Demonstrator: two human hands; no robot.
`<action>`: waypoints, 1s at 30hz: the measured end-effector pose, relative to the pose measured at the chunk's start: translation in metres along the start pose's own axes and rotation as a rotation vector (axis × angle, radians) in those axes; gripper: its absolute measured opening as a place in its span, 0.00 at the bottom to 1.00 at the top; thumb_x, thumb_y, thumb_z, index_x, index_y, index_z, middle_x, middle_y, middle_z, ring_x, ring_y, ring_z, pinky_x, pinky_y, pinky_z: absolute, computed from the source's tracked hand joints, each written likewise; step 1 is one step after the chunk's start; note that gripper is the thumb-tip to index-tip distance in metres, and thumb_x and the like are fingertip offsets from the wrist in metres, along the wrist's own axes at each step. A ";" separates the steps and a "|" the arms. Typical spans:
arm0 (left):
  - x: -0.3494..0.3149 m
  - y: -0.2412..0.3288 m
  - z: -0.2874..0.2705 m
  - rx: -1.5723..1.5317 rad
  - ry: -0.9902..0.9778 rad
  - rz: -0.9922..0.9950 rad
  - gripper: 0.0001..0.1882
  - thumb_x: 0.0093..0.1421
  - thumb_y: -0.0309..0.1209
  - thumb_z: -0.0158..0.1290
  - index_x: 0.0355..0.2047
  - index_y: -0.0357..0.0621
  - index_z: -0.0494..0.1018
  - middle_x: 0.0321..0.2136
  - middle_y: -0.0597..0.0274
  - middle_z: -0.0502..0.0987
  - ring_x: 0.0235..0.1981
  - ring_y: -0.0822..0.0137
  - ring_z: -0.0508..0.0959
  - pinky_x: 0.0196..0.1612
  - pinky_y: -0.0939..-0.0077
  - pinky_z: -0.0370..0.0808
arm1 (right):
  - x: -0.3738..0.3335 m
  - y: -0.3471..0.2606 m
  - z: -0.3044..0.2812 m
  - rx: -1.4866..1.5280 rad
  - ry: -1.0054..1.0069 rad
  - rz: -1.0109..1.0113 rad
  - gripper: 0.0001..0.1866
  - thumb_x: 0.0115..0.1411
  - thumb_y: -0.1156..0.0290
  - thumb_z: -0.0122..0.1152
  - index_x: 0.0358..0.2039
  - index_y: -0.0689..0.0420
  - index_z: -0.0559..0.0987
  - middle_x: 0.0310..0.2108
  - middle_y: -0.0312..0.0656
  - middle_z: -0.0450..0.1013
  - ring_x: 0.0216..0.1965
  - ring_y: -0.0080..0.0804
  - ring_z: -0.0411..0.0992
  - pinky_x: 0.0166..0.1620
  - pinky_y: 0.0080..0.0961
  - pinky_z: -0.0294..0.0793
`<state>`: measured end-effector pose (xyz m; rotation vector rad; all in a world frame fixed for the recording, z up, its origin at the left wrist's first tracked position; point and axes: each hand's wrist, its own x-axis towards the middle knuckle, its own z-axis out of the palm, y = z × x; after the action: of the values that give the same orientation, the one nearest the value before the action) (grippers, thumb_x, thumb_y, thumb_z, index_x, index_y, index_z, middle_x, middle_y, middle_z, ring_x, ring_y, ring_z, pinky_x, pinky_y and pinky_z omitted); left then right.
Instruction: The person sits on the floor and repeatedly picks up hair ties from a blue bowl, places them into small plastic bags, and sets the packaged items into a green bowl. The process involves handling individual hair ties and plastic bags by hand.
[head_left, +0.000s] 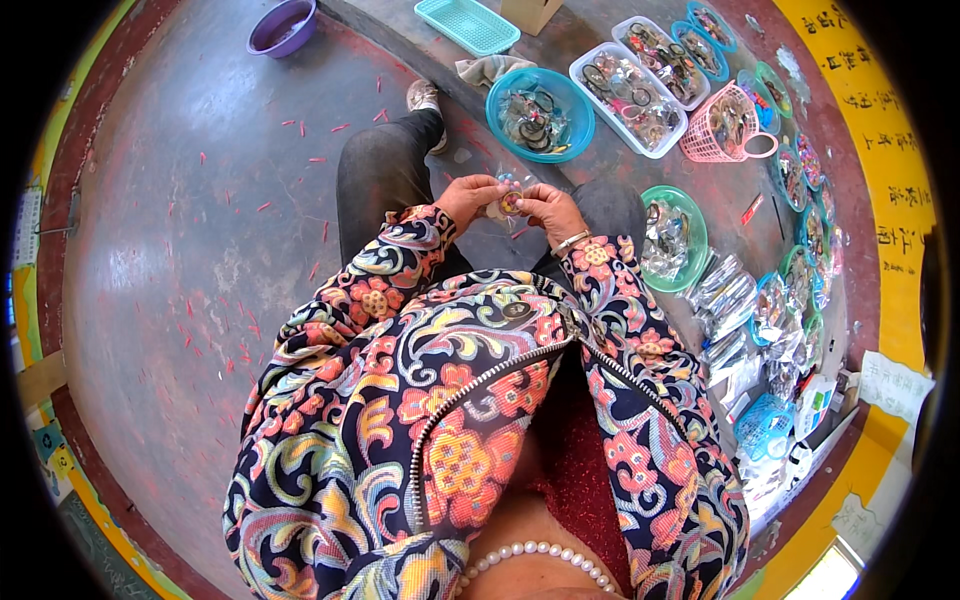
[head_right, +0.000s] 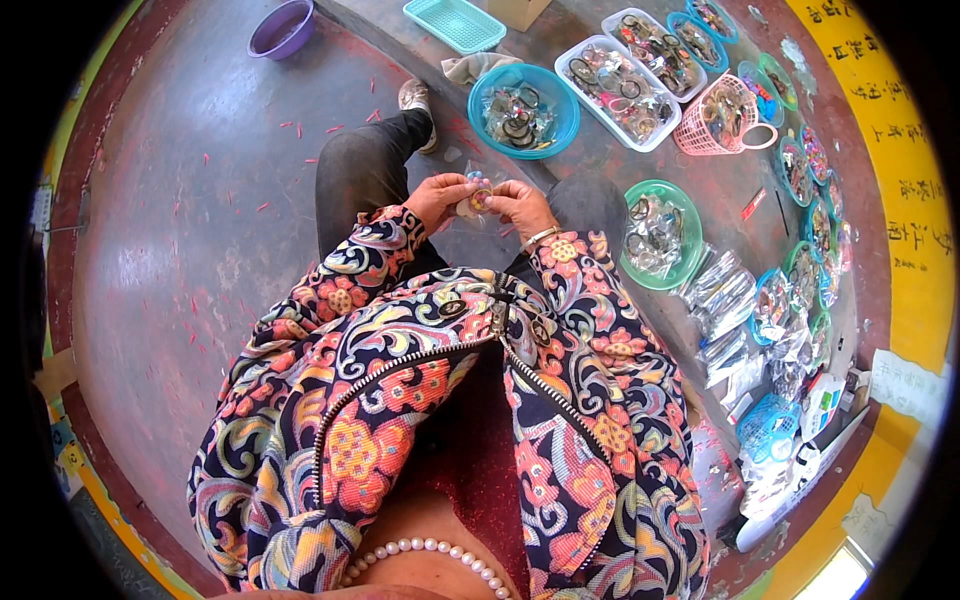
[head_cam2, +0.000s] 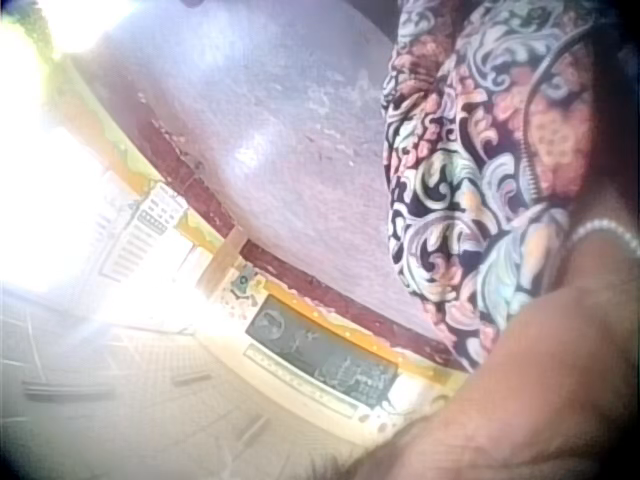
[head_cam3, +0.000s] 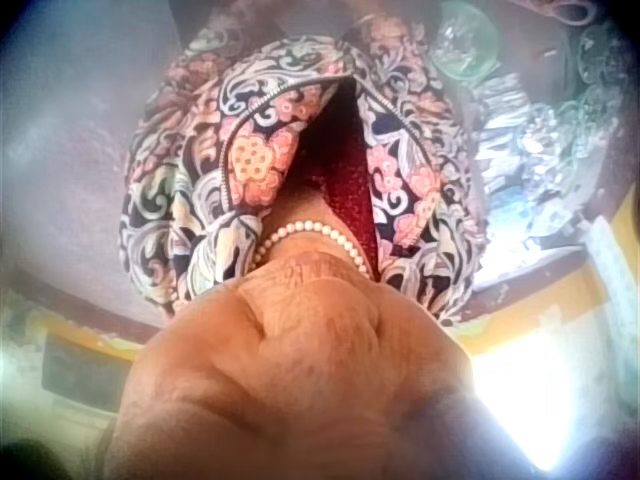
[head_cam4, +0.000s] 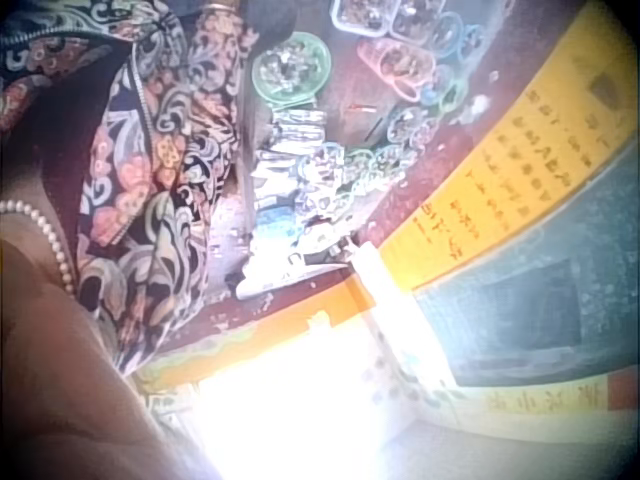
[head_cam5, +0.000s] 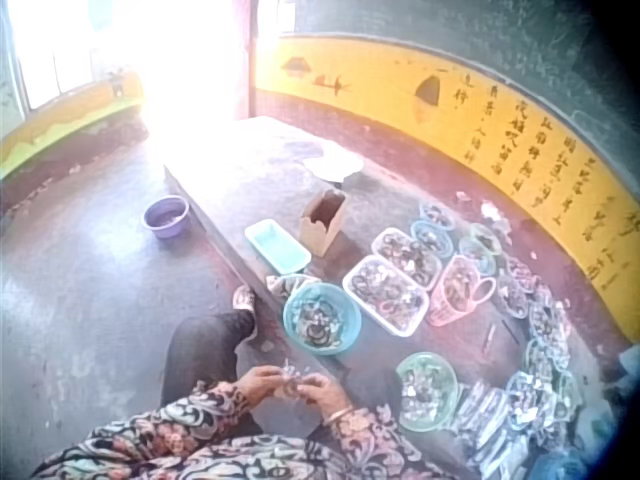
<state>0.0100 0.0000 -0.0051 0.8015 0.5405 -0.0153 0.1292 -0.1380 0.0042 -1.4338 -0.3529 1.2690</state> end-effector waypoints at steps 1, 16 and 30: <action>0.001 -0.002 -0.002 0.016 -0.014 0.011 0.08 0.52 0.28 0.51 0.32 0.37 0.70 0.27 0.62 0.73 0.28 0.71 0.74 0.31 0.80 0.71 | 0.000 0.001 -0.001 0.007 0.009 -0.018 0.06 0.48 0.72 0.58 0.27 0.56 0.73 0.24 0.31 0.70 0.23 0.15 0.65 0.25 0.11 0.61; 0.003 -0.001 -0.006 0.273 -0.076 -0.035 0.10 0.46 0.24 0.55 0.31 0.38 0.71 0.25 0.63 0.74 0.24 0.74 0.73 0.29 0.85 0.68 | 0.001 0.001 -0.002 0.027 0.041 -0.008 0.08 0.49 0.69 0.58 0.30 0.55 0.73 0.25 0.30 0.71 0.26 0.15 0.66 0.27 0.11 0.61; 0.004 -0.011 -0.005 0.241 -0.117 -0.128 0.13 0.51 0.33 0.54 0.33 0.36 0.71 0.28 0.62 0.74 0.28 0.73 0.73 0.31 0.83 0.69 | 0.005 0.009 -0.007 0.102 0.055 -0.026 0.07 0.52 0.67 0.56 0.28 0.57 0.73 0.23 0.33 0.71 0.23 0.17 0.68 0.25 0.12 0.64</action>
<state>0.0090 -0.0032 -0.0177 0.9928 0.4837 -0.2475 0.1329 -0.1406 -0.0072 -1.3703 -0.2645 1.2076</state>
